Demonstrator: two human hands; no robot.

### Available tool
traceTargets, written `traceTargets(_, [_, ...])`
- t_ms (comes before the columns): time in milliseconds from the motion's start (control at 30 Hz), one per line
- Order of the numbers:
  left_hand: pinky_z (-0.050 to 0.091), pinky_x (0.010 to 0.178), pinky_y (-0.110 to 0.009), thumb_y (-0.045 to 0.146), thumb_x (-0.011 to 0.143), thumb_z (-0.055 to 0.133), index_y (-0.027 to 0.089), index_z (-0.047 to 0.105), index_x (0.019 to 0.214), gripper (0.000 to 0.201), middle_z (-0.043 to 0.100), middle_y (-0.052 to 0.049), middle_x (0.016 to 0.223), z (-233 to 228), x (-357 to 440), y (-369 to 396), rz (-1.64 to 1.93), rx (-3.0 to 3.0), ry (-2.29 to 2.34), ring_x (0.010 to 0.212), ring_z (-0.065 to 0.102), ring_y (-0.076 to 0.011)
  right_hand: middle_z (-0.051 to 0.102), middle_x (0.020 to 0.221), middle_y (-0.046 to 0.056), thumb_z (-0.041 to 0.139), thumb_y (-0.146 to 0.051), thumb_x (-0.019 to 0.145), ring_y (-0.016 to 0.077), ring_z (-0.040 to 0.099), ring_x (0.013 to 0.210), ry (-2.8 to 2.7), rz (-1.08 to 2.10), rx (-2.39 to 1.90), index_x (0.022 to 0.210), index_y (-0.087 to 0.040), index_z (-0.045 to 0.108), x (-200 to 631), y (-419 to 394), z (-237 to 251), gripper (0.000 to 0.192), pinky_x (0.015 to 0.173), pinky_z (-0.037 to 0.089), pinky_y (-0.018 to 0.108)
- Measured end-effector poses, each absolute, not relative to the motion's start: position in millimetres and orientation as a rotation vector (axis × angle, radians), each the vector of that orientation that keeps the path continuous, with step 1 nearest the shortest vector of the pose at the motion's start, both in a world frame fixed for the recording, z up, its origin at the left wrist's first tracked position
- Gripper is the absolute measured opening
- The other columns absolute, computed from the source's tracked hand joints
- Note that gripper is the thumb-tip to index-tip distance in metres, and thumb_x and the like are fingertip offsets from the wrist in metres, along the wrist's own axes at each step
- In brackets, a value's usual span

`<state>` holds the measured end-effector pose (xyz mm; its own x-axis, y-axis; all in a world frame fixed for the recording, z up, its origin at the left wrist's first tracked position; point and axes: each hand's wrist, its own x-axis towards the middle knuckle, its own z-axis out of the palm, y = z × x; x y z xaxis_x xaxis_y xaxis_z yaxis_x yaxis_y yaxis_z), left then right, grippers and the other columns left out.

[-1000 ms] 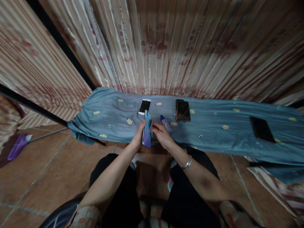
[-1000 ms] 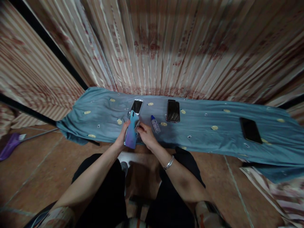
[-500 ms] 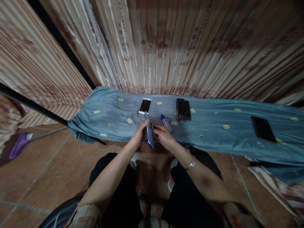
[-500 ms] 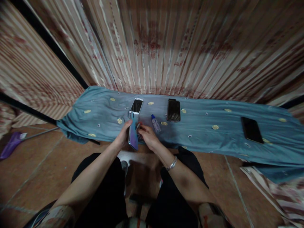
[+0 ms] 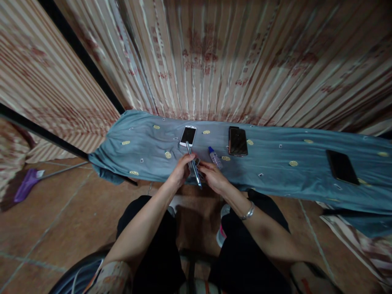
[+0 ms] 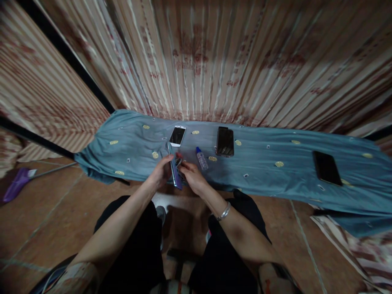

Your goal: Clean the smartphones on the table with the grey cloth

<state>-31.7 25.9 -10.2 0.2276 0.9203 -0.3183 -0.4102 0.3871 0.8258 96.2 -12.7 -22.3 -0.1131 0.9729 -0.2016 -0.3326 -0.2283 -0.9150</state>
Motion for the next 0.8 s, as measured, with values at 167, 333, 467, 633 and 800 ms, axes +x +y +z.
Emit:
traceTargets(167, [0.052,0.072,-0.025,0.034,0.064,0.084,0.019,0.07,0.08,0.026,0.074,-0.003,0.086,-7,-40,38,1.139,0.659,0.95,0.084,0.07,-0.0163,0.08,0.081,0.001,0.082,-0.041,0.071,0.0183,0.069,0.074,-0.883,1.646,-1.035,0.078,-0.022,0.08,92,-21,-23,0.021,0.071,0.053,0.029])
traceTargets(333, [0.055,0.078,-0.029,0.035,0.063,0.089,0.019,0.064,0.081,0.035,0.073,-0.002,0.089,-3,-51,46,1.202,0.64,0.973,0.094,0.071,-0.0186,0.08,0.08,0.003,0.084,-0.045,0.067,0.0197,0.07,0.075,-0.903,1.741,-0.995,0.075,-0.021,0.078,89,-28,-24,0.026,0.07,0.054,0.03])
traceTargets(467, [0.058,0.08,-0.029,0.029,0.062,0.09,0.019,0.062,0.08,0.035,0.071,0.001,0.083,2,-55,49,1.268,0.563,0.949,0.084,0.072,-0.0158,0.078,0.079,0.003,0.079,-0.053,0.074,0.0194,0.068,0.075,-0.99,1.701,-1.033,0.078,-0.021,0.077,87,-32,-27,0.032,0.071,0.052,0.03])
traceTargets(633, [0.055,0.063,-0.024,0.026,0.069,0.086,0.019,0.062,0.079,0.027,0.07,0.002,0.073,6,-57,53,1.271,0.474,0.963,0.066,0.068,-0.0122,0.078,0.087,0.003,0.063,-0.048,0.093,0.0214,0.07,0.083,-1.497,1.213,-1.169,0.096,-0.024,0.079,93,-41,-28,0.03,0.085,0.054,0.035])
traceTargets(800, [0.052,0.06,-0.023,0.03,0.075,0.082,0.02,0.06,0.077,0.025,0.07,0.002,0.071,3,-57,59,1.253,0.371,0.959,0.064,0.069,-0.0125,0.08,0.121,0.009,0.051,-0.034,0.101,0.028,0.074,0.114,-1.715,0.771,-1.176,0.129,-0.026,0.075,104,-45,-21,0.037,0.104,0.056,0.043])
